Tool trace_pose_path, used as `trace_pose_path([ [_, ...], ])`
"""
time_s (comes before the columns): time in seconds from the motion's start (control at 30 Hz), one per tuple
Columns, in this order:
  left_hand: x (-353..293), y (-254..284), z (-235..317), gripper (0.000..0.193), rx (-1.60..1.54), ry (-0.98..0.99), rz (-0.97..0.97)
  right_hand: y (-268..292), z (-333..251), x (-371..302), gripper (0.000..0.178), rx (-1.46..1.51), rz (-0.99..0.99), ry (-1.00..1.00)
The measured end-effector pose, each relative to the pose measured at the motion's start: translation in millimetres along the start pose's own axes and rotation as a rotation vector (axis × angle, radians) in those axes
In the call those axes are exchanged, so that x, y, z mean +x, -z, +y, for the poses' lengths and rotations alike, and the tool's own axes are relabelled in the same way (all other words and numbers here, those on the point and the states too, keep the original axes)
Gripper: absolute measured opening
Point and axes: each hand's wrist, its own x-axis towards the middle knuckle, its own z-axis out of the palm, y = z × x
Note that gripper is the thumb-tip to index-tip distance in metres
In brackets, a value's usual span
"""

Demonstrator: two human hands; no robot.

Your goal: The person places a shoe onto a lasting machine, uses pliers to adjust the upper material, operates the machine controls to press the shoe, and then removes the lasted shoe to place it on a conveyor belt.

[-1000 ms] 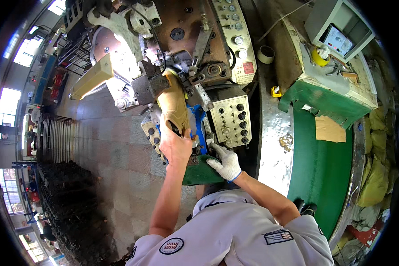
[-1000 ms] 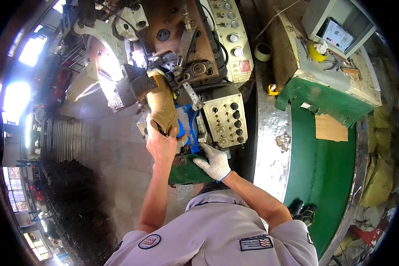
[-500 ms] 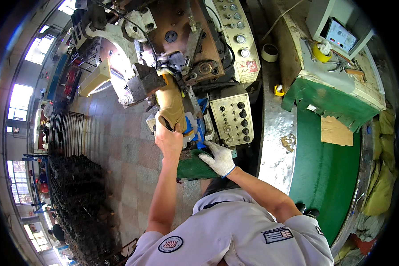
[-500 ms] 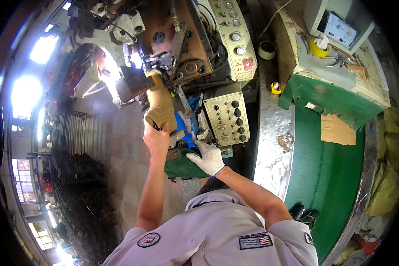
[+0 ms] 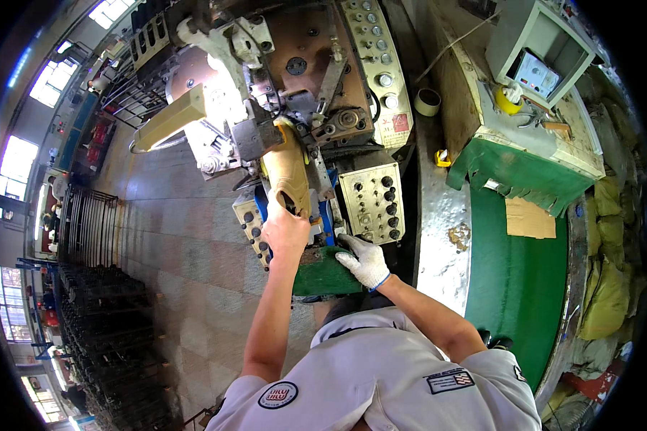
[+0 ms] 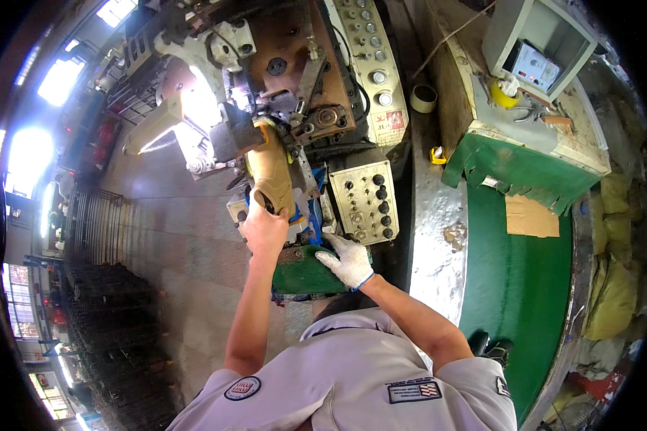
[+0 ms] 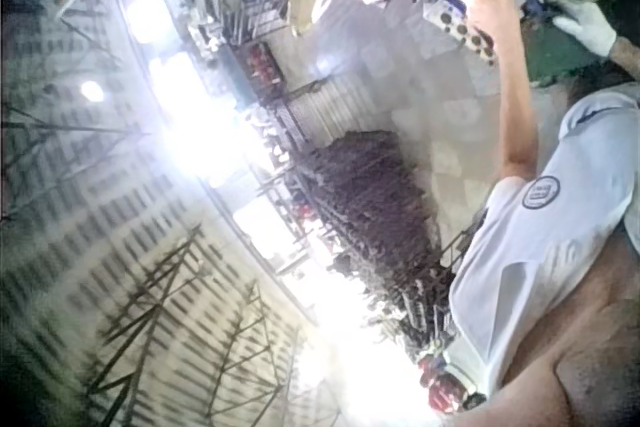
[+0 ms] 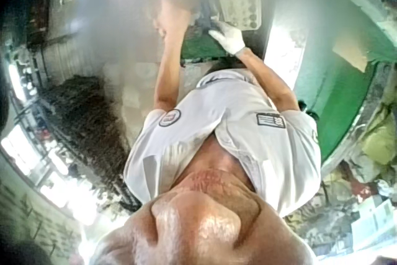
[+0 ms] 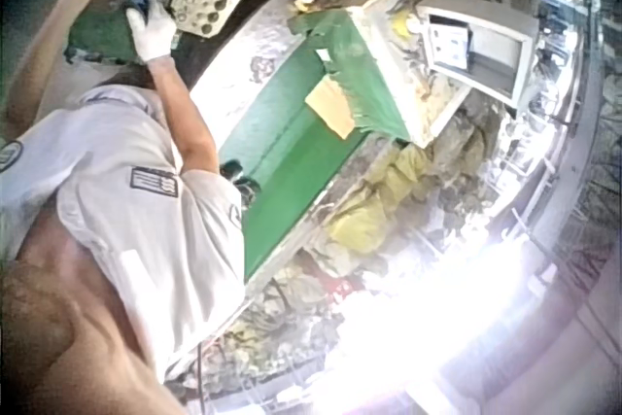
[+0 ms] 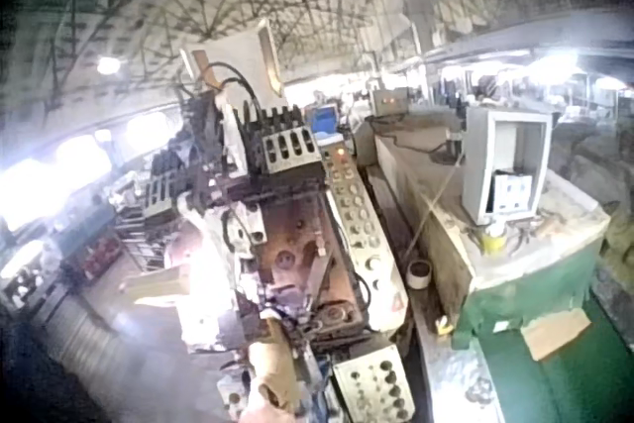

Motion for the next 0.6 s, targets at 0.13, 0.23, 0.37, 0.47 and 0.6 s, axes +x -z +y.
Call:
trace_pose_path([
  [0.13, 5.2, 1.3, -15.3, 0.066, -0.034, -0.128, 0.012, -0.7, -10.4, 0.1, 0.066, 0.029, -0.023, -0.093],
  [0.23, 8.0, 9.3, -12.3, 0.065, -0.062, -0.076, -0.036, -4.8, -6.8, -3.9, 0.062, 0.200, 0.037, -0.155],
  [0.37, 12.2, 28.9, -32.4, 0.059, -0.297, -0.070, -0.102, -6.6, -0.4, -8.0, 0.069, 0.647, 0.135, -0.298],
  [0.47, 18.3, 59.1, -53.5, 0.065, -1.097, 0.272, -0.442, 14.2, -17.2, 2.4, 0.078, 0.861, 0.180, -0.385],
  [0.6, -24.8, 62.3, -49.9, 0.081, -1.721, 0.288, -0.613, 31.1, -41.3, 26.4, 0.098, 1.389, 0.057, -0.149],
])
